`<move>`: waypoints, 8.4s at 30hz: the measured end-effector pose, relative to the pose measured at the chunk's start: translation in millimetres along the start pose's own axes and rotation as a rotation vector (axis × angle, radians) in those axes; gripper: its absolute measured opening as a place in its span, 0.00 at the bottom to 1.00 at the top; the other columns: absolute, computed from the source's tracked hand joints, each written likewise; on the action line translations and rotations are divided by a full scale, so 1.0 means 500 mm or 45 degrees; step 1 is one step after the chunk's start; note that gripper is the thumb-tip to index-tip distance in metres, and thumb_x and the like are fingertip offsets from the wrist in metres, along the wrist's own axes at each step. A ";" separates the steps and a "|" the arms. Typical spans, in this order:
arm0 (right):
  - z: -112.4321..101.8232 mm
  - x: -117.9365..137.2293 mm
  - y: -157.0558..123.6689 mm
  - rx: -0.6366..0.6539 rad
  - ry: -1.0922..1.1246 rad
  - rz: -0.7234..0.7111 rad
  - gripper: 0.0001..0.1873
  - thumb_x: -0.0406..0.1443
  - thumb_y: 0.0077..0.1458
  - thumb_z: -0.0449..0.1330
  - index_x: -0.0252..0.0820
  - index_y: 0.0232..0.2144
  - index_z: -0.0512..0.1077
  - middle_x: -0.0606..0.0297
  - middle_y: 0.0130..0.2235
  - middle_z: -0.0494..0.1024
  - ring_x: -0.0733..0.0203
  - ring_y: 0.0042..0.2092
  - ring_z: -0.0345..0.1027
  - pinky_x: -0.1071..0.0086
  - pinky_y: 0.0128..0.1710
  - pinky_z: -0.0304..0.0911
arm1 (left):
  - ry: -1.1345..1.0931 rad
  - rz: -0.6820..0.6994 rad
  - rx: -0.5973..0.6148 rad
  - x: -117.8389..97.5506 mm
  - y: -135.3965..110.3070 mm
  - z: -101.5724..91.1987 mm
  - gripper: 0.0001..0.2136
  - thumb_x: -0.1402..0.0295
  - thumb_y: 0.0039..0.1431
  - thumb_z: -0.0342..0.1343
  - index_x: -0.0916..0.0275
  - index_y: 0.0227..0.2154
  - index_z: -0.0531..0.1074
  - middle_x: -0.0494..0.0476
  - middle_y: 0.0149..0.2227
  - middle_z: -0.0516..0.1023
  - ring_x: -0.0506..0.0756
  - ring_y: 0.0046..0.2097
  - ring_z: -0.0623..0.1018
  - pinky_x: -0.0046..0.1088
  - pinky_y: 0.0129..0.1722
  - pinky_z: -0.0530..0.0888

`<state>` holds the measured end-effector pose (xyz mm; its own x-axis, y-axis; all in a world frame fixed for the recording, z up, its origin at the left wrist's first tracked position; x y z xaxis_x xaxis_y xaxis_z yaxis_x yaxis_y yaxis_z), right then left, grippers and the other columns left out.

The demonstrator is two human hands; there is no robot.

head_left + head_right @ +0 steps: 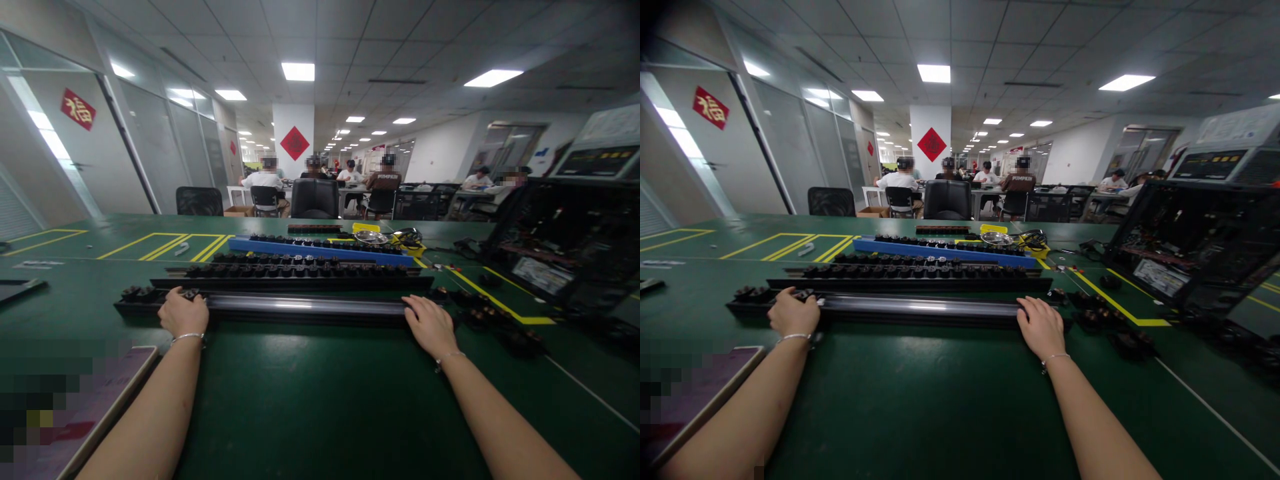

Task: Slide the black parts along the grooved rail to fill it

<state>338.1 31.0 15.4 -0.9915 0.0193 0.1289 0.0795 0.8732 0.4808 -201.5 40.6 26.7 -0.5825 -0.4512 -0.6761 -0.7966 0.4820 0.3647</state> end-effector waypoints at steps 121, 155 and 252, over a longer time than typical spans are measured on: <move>0.011 -0.015 0.003 0.081 0.118 -0.124 0.25 0.55 0.53 0.44 0.52 0.37 0.74 0.66 0.54 0.67 0.53 0.56 0.56 0.52 0.55 0.46 | 0.083 0.507 0.210 -0.065 -0.045 0.036 0.17 0.58 0.43 0.55 0.61 0.36 0.66 0.57 0.33 0.76 0.62 0.39 0.75 0.36 0.42 0.68; 0.004 -0.014 0.002 0.082 0.138 -0.112 0.25 0.55 0.53 0.44 0.52 0.36 0.74 0.66 0.54 0.67 0.53 0.56 0.56 0.52 0.54 0.47 | 0.297 0.569 0.380 -0.083 -0.061 0.041 0.21 0.48 0.44 0.50 0.62 0.31 0.68 0.65 0.35 0.76 0.67 0.45 0.73 0.50 0.53 0.54; 0.007 -0.013 0.001 0.081 0.127 -0.113 0.25 0.55 0.53 0.44 0.52 0.37 0.74 0.66 0.54 0.67 0.52 0.56 0.56 0.52 0.55 0.46 | 0.046 1.074 0.545 -0.121 -0.113 0.043 0.18 0.50 0.50 0.51 0.59 0.26 0.75 0.57 0.32 0.77 0.58 0.40 0.73 0.33 0.45 0.67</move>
<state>344.2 33.2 11.8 -0.9789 -0.1046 0.1753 -0.0175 0.8986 0.4385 -117.6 56.7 33.3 -0.9496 0.1524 -0.2739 0.0122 0.8911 0.4537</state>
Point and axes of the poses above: each hand's wrist, its own y-axis towards the middle knuckle, its own z-axis out of the palm, x = y × z, the point moved 4 cm from there along y, towards the middle knuckle
